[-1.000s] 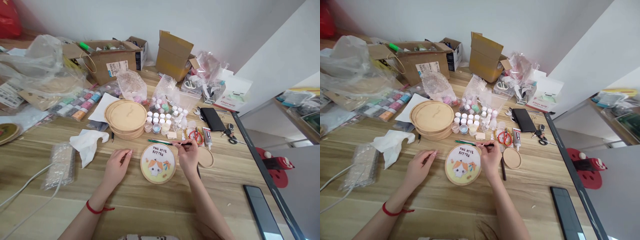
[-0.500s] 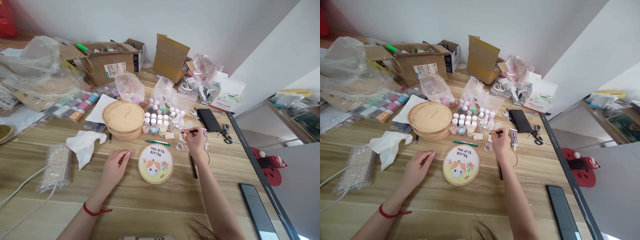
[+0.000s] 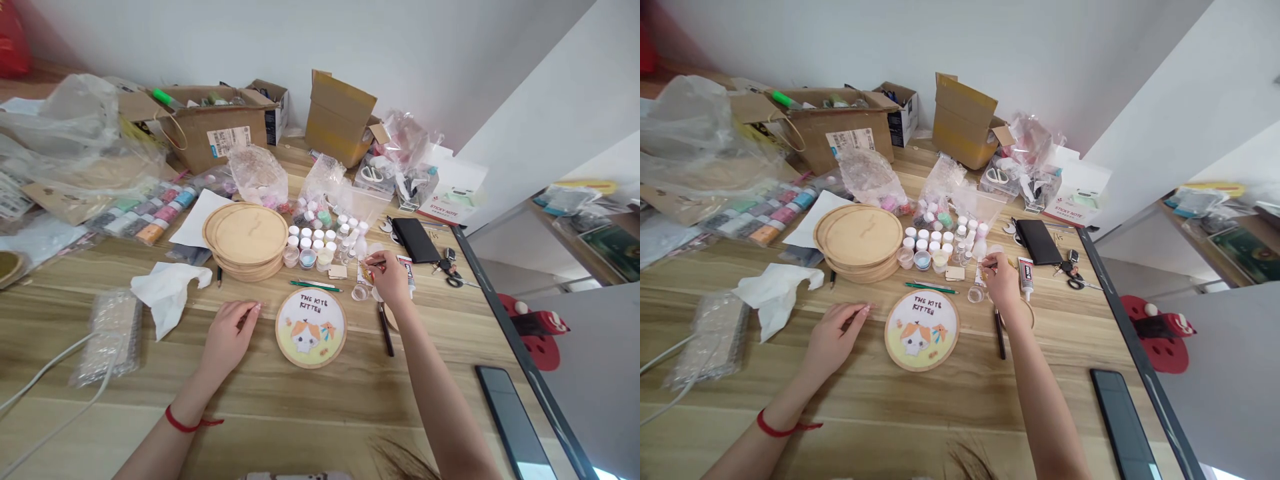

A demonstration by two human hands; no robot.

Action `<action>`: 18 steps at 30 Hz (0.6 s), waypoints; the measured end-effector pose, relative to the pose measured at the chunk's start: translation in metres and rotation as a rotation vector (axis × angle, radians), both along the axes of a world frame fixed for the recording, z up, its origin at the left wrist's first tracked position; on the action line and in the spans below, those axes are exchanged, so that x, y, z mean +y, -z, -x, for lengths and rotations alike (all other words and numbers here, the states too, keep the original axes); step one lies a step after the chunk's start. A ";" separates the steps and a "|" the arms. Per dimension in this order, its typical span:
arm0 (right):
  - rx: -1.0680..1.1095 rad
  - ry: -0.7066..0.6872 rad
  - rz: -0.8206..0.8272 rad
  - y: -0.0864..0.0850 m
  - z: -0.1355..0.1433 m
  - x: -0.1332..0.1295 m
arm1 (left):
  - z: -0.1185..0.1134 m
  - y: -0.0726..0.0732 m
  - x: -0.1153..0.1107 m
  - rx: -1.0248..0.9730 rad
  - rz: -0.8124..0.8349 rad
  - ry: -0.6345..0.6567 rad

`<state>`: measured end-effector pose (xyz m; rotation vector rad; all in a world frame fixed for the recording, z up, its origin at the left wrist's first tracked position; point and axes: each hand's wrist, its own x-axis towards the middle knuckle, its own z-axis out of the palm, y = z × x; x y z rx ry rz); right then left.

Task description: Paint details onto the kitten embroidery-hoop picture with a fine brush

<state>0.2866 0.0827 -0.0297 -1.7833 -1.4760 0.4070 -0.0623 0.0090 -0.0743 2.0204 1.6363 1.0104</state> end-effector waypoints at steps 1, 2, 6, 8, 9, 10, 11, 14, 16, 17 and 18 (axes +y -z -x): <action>-0.003 -0.009 0.004 -0.001 -0.002 -0.001 | 0.000 0.000 0.000 -0.001 0.000 0.001; -0.004 -0.018 0.008 -0.002 -0.004 -0.002 | 0.000 0.000 0.001 -0.002 0.001 0.001; 0.006 -0.026 0.007 -0.008 -0.012 -0.007 | 0.000 -0.001 0.002 -0.004 -0.003 -0.004; 0.015 0.003 -0.007 -0.014 -0.014 -0.011 | -0.001 -0.002 0.002 -0.006 0.001 -0.009; 0.032 0.032 -0.023 -0.017 -0.015 -0.013 | -0.001 -0.003 0.002 -0.007 0.006 -0.012; 0.064 0.065 -0.044 -0.021 -0.014 -0.016 | -0.001 -0.003 0.001 -0.009 0.011 -0.013; 0.113 0.094 -0.065 -0.024 -0.013 -0.018 | -0.001 -0.004 0.001 -0.011 0.016 -0.014; 0.294 0.143 -0.098 -0.035 -0.006 -0.027 | -0.001 -0.007 0.001 -0.018 0.021 0.002; 0.383 0.143 -0.092 -0.038 0.000 -0.036 | -0.002 -0.009 0.000 -0.029 0.017 0.014; 0.415 0.142 -0.088 -0.038 0.003 -0.042 | -0.002 -0.010 0.000 -0.037 0.013 0.016; 0.442 0.135 -0.083 -0.037 0.006 -0.048 | -0.002 -0.011 -0.001 -0.045 0.008 0.015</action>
